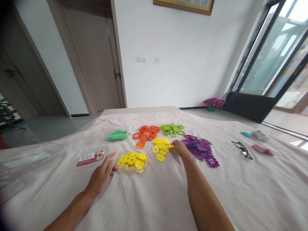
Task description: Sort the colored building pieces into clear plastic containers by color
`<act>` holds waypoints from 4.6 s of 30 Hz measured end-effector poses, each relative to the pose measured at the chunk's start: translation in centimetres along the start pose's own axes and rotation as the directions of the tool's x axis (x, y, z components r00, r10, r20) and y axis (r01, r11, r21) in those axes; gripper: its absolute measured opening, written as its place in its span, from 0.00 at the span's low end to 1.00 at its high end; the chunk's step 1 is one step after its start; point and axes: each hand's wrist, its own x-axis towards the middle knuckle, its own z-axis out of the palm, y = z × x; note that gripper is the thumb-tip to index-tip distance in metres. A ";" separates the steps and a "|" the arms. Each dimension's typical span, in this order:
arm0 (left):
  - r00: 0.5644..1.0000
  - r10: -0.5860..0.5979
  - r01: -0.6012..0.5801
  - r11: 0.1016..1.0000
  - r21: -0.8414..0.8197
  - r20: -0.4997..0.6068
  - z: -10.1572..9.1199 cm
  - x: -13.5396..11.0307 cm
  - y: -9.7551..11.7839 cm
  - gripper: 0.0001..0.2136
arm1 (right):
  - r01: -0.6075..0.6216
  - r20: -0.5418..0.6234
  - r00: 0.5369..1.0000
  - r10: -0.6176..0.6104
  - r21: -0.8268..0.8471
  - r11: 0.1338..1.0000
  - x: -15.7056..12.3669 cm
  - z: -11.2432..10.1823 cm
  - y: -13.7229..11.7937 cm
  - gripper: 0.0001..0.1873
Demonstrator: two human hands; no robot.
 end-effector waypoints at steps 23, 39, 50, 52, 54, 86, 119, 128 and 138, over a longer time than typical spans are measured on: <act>1.000 0.016 -0.016 1.000 -0.025 -0.008 0.0 0.0 0.0 0.28 | 0.221 -0.050 0.974 -0.222 0.444 0.868 -1.9 0.3 -5.8 0.12; 1.000 0.026 -0.026 1.000 0.004 -0.002 0.0 0.1 -0.1 0.27 | 0.253 -0.094 0.967 -0.236 0.288 0.924 -3.8 0.6 -9.5 0.13; 0.999 0.045 -0.045 0.999 0.011 -0.010 0.0 0.1 -0.2 0.28 | 0.142 0.244 0.968 -0.065 -0.310 0.940 -4.9 -2.1 -7.7 0.43; 0.999 0.033 -0.033 0.999 0.014 -0.008 -0.1 0.0 0.0 0.28 | 0.156 0.240 0.968 -0.072 -0.353 0.923 -5.2 -1.8 -7.9 0.47; 1.000 0.028 -0.028 1.000 0.015 -0.007 -0.1 0.0 0.1 0.28 | 0.173 0.231 0.969 -0.090 -0.368 0.913 -5.3 -1.4 -8.0 0.47; 1.000 0.026 -0.026 0.999 0.021 0.002 -0.2 -0.1 0.1 0.27 | 0.182 0.080 0.946 -0.314 0.669 0.720 -5.5 1.7 -12.1 0.20; 0.999 0.029 -0.029 0.999 0.015 -0.013 0.0 0.0 -0.2 0.28 | 0.341 0.180 0.940 -0.291 -0.447 0.827 -4.1 -0.2 -7.2 0.24; 0.999 0.038 -0.038 0.999 0.005 -0.011 0.0 -0.1 0.0 0.28 | 0.337 0.148 0.941 -0.304 -0.499 0.799 -4.5 0.2 -7.7 0.20; 1.000 0.022 -0.022 1.000 0.015 -0.012 0.0 0.0 -0.2 0.27 | 0.238 0.023 0.967 -0.253 -0.437 0.868 -3.4 0.5 -7.1 0.14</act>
